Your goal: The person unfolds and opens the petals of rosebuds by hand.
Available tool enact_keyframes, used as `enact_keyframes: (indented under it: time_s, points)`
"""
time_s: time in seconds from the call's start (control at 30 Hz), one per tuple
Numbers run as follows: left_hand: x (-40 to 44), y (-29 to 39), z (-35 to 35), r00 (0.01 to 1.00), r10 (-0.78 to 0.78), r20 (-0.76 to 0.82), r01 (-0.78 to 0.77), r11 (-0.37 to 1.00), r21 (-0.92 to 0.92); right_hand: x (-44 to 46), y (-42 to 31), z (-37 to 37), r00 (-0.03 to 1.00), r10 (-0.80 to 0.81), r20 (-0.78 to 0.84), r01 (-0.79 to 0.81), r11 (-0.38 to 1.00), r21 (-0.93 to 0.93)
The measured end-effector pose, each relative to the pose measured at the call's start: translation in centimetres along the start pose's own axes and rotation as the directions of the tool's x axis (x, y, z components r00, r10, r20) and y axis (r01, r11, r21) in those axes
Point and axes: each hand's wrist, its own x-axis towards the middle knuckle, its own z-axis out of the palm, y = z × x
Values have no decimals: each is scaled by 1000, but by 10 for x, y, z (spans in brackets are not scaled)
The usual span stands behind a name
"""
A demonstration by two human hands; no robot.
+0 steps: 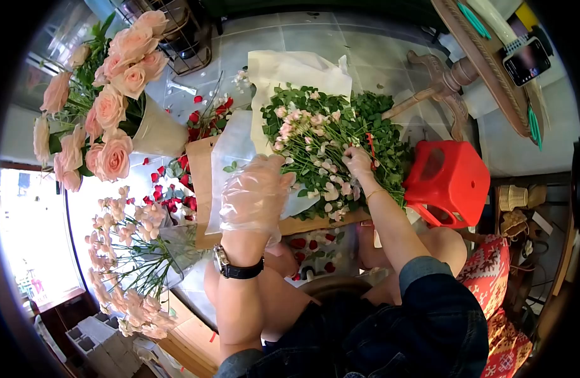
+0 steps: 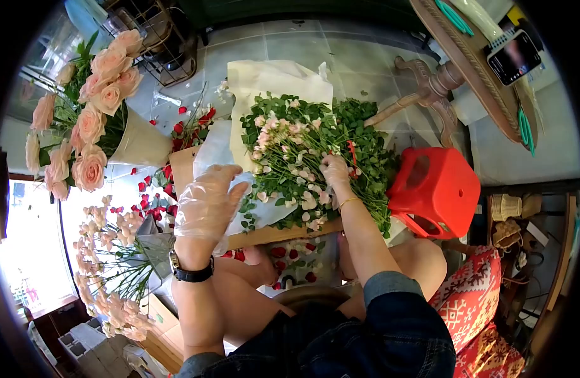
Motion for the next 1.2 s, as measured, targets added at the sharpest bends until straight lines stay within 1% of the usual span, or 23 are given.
enact_keyframes:
  time_s: [0.1,0.13,0.17,0.23,0.3,0.37,0.43,0.47,0.5,0.53,0.57,0.6,0.63,0.67,0.7,0.77,0.8,0.9,0.93,1.0,1.03,1.1,1.2]
  points:
    - [4,7,1,999,2,34,-2,1000,5,16,6,14,992,-63,108,65,998,-20]
    - [5,9,0,998,-10,59,10,1000,-3,15,4,16,987,-154,-37,154,988,-16]
    - [6,10,-1,999,-10,53,10,1000,2,19,4,16,986,-160,-41,160,987,-13]
    - [6,13,-2,1000,21,23,-20,999,-43,21,-13,-12,998,-28,62,8,956,295]
    - [8,9,3,999,39,-17,-40,997,-65,27,-40,-56,962,19,272,-170,822,544]
    - [13,10,5,997,59,-55,-64,994,-84,34,-65,-95,962,-77,262,-111,765,634]
    - [20,18,3,996,-7,-87,-12,976,-216,32,-98,-143,960,-217,175,54,760,647]
    - [22,25,0,996,2,-93,-22,977,-212,23,-124,-170,952,-281,122,111,689,717]
    - [24,32,-5,987,-82,-141,20,919,-395,15,-141,-189,947,-313,75,168,677,716]
    - [25,39,-9,970,-172,-170,47,824,-565,4,-159,-207,931,-362,48,258,746,614]
    - [28,44,-6,970,-165,-177,39,828,-559,-12,-177,-224,912,-409,30,341,796,500]
    - [30,47,1,962,-143,-231,-118,546,-829,-32,-197,-239,884,-466,-23,430,795,427]
    - [30,53,-2,948,-140,-287,-262,169,-950,-50,-210,-247,849,-523,-70,513,786,347]
    - [25,59,-8,945,-89,-314,-316,-11,-949,-62,-212,-245,812,-576,-92,568,747,345]
    - [22,61,-9,943,-84,-321,-323,-10,-946,-78,-221,-249,791,-600,-120,605,740,293]
    - [15,63,-6,918,-103,-382,-393,-131,-910,-106,-227,-249,853,-517,-66,499,775,387]
    - [10,71,-10,909,-220,-354,-389,-138,-911,-117,-228,-248,852,-516,-86,502,760,412]
    - [6,70,-4,908,-251,-337,-384,-171,-907,-133,-224,-242,866,-494,-82,469,742,479]
    - [4,69,-3,910,-248,-332,-379,-171,-910,-135,-223,-242,826,-559,-76,534,731,425]
    - [1,67,-6,958,-209,-199,-226,-117,-967,-135,-218,-247,756,-654,-24,616,699,363]
    - [0,66,-2,960,-204,-192,-218,-115,-969,-132,-218,-251,762,-647,-26,610,703,366]
    - [-1,66,6,990,-12,-137,-137,-16,-990,-128,-220,-262,777,-564,-279,628,669,397]
    - [-8,77,15,996,62,-69,-72,42,-997,-118,-216,-272,703,-565,-432,709,599,371]
